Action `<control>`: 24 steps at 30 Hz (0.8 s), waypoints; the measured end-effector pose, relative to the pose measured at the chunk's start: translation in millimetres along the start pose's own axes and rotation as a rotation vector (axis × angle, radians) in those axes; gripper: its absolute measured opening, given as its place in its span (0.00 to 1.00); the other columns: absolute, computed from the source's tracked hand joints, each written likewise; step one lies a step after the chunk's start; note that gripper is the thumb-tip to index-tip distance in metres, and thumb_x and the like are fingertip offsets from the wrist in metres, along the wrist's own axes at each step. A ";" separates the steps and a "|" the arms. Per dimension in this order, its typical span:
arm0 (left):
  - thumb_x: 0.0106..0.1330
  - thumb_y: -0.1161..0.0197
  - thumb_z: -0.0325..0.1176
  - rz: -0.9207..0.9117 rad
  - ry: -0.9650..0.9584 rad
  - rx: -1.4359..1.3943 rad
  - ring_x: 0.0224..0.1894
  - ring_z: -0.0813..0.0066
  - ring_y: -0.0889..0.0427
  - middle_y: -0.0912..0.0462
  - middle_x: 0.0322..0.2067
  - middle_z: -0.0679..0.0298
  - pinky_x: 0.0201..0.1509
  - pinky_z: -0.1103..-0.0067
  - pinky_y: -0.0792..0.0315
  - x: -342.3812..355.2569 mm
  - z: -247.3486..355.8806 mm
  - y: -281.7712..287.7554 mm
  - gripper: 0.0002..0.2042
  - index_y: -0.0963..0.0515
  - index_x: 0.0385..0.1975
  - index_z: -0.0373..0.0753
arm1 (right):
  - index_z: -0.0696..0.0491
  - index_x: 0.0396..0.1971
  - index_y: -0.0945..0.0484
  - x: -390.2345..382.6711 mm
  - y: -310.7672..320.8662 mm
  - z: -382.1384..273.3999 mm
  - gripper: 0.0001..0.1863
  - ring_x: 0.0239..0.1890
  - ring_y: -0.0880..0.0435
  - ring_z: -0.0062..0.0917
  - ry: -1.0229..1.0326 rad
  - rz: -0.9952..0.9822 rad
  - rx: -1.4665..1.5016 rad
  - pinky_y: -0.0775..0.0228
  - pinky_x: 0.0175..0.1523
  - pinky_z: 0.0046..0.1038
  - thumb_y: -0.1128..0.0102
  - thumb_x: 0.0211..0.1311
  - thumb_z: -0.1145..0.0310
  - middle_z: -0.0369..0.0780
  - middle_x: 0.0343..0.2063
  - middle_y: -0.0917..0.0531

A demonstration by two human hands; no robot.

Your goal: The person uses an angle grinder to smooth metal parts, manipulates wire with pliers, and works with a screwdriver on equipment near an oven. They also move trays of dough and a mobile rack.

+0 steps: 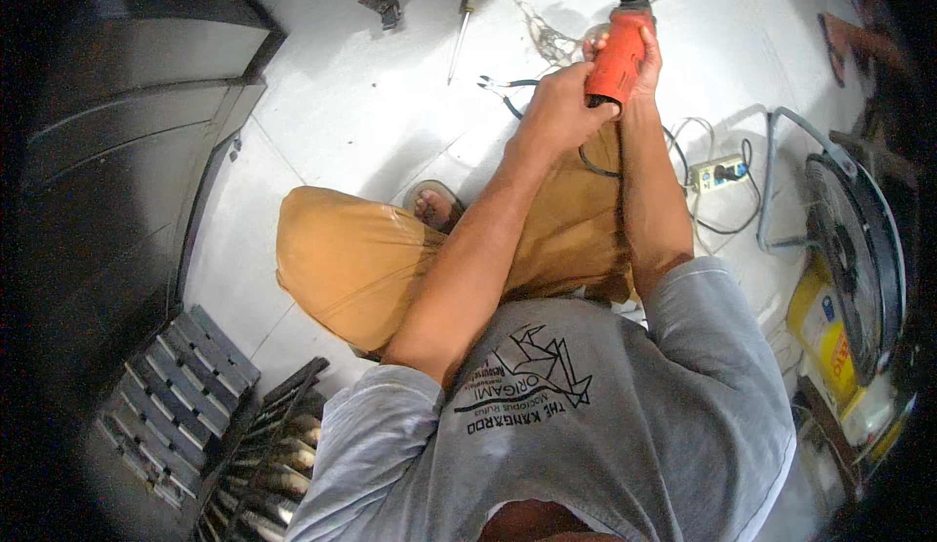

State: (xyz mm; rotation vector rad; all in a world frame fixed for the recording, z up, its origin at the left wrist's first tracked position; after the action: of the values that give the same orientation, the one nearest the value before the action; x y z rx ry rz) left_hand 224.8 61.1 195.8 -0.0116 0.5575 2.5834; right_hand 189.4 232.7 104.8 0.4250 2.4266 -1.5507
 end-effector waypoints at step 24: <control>0.46 0.24 0.51 -0.175 0.408 0.046 0.57 0.43 0.24 0.27 0.54 0.36 0.61 0.61 0.29 105.0 -39.9 -77.8 0.49 0.41 0.60 0.22 | 0.57 0.42 0.26 50.0 57.0 -34.2 0.22 0.31 0.16 0.28 -0.338 0.278 -0.434 0.19 0.39 0.28 0.32 0.60 0.54 0.42 0.31 0.17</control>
State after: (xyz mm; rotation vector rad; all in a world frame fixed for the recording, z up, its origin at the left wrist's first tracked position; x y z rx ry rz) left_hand 165.4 156.3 117.8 -0.5569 0.7251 2.4026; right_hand 162.2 292.3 53.7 0.3602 2.2345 -0.8698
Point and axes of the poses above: each hand's wrist, its own x-axis towards the middle knuckle, its own y-axis out of the back of the hand, z = x × y, the point moved 2 cm from there along x, towards the middle knuckle
